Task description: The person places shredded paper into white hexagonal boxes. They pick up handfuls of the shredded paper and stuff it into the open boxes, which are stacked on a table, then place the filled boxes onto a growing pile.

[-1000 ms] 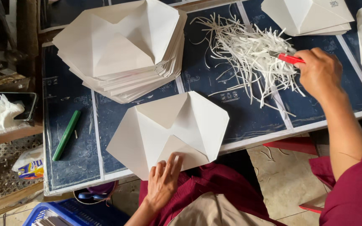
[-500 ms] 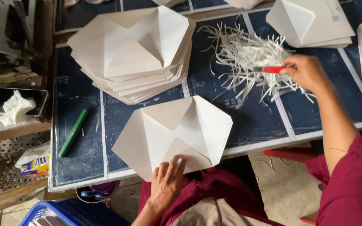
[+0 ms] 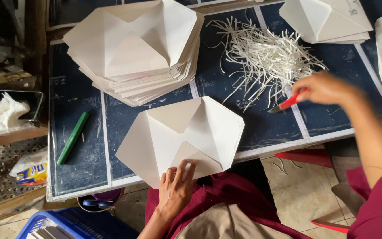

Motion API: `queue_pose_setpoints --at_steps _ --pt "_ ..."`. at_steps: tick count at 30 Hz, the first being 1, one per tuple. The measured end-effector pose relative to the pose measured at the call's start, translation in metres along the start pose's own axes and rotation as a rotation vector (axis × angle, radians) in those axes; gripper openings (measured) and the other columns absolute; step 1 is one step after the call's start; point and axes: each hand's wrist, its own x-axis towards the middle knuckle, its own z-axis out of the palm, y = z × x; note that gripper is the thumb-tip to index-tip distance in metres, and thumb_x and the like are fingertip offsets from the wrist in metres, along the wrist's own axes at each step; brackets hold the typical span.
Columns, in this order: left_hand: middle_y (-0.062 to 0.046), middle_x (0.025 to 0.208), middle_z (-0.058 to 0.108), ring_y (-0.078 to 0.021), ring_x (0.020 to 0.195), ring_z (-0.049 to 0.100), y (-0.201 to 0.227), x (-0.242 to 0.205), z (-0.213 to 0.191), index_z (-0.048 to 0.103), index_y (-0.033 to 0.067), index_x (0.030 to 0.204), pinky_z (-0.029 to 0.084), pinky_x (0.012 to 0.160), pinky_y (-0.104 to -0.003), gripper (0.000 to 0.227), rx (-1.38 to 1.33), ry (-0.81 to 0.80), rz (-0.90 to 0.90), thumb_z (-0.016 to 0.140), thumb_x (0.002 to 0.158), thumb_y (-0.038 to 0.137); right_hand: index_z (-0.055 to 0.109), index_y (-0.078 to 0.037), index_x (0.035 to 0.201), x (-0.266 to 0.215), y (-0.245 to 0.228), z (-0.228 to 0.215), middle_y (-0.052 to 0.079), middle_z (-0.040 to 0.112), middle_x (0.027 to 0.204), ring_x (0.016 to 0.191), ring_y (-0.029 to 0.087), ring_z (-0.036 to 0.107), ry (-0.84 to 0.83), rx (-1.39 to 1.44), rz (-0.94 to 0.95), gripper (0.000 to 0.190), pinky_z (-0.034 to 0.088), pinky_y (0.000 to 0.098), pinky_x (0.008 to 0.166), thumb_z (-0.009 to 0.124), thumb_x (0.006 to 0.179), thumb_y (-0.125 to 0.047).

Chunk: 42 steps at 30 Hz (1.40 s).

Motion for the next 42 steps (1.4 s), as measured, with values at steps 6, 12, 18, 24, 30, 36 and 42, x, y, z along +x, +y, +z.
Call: queue_pose_setpoints --at_steps 6,12,18,24,30,36,42 --pt "-0.003 0.118 0.045 -0.0271 0.075 0.046 -0.004 0.004 -0.002 0.046 0.0160 0.125 0.045 0.059 -0.038 0.045 -0.037 0.006 0.042 0.062 0.084 0.027 0.055 -0.017 0.079 0.022 0.030 0.081 -0.002 0.062 0.076 0.064 0.015 0.055 0.226 0.003 -0.215 0.026 0.039 0.0277 0.062 0.073 0.076 -0.035" --pt "-0.006 0.114 0.047 -0.0272 0.077 0.048 -0.004 0.006 0.012 0.045 0.0195 0.130 0.046 0.060 -0.039 0.057 0.014 0.028 0.036 0.057 0.074 0.015 0.052 -0.006 0.105 0.030 0.056 0.073 0.015 0.060 0.082 0.068 0.033 0.055 0.798 0.257 -0.147 0.017 0.036 0.0426 0.056 0.062 0.094 -0.012" --pt "-0.005 0.113 0.047 -0.0273 0.076 0.048 -0.001 0.004 0.011 0.045 0.0209 0.130 0.045 0.060 -0.038 0.056 0.025 0.019 0.011 0.055 0.076 0.013 0.066 -0.007 0.080 0.056 0.173 0.124 0.005 0.069 0.072 0.059 0.020 0.063 1.629 0.474 0.279 0.031 0.050 0.0365 0.058 0.052 0.103 -0.023" --pt "-0.007 0.108 0.050 -0.0262 0.077 0.050 0.008 0.008 0.018 0.047 0.0172 0.128 0.046 0.057 -0.038 0.051 0.007 0.089 0.047 0.062 0.080 0.022 0.060 -0.005 0.104 0.131 0.127 0.127 0.012 0.061 0.094 0.081 0.023 0.062 1.459 0.733 0.087 0.012 0.051 0.0326 0.068 0.053 0.095 -0.008" --pt "-0.007 0.107 0.050 -0.0260 0.075 0.049 0.024 0.014 0.011 0.048 0.0169 0.129 0.044 0.058 -0.039 0.048 0.017 0.132 0.047 0.060 0.084 0.029 0.056 -0.011 0.108 0.166 0.019 0.076 0.007 0.062 0.102 0.094 0.020 0.058 1.145 1.007 -0.110 0.023 0.041 0.0314 0.082 0.050 0.093 -0.028" --pt "-0.004 0.117 0.050 -0.0288 0.093 0.051 0.018 0.002 0.019 0.053 0.0235 0.126 0.043 0.068 -0.040 0.045 -0.044 0.156 -0.003 0.062 0.084 0.036 0.049 0.002 0.124 0.102 0.006 0.064 0.023 0.046 0.130 0.125 0.034 0.039 1.425 0.825 -0.364 0.031 0.032 0.0433 0.103 0.049 0.102 -0.019" --pt "-0.006 0.120 0.049 -0.0284 0.098 0.050 0.013 0.013 0.024 0.050 0.0216 0.127 0.042 0.069 -0.041 0.048 -0.031 0.185 0.042 0.063 0.081 0.029 0.059 -0.010 0.119 0.030 0.015 0.094 0.001 0.054 0.073 0.061 0.002 0.051 1.128 1.276 -0.017 0.021 0.035 0.0148 0.046 0.054 0.098 -0.010"
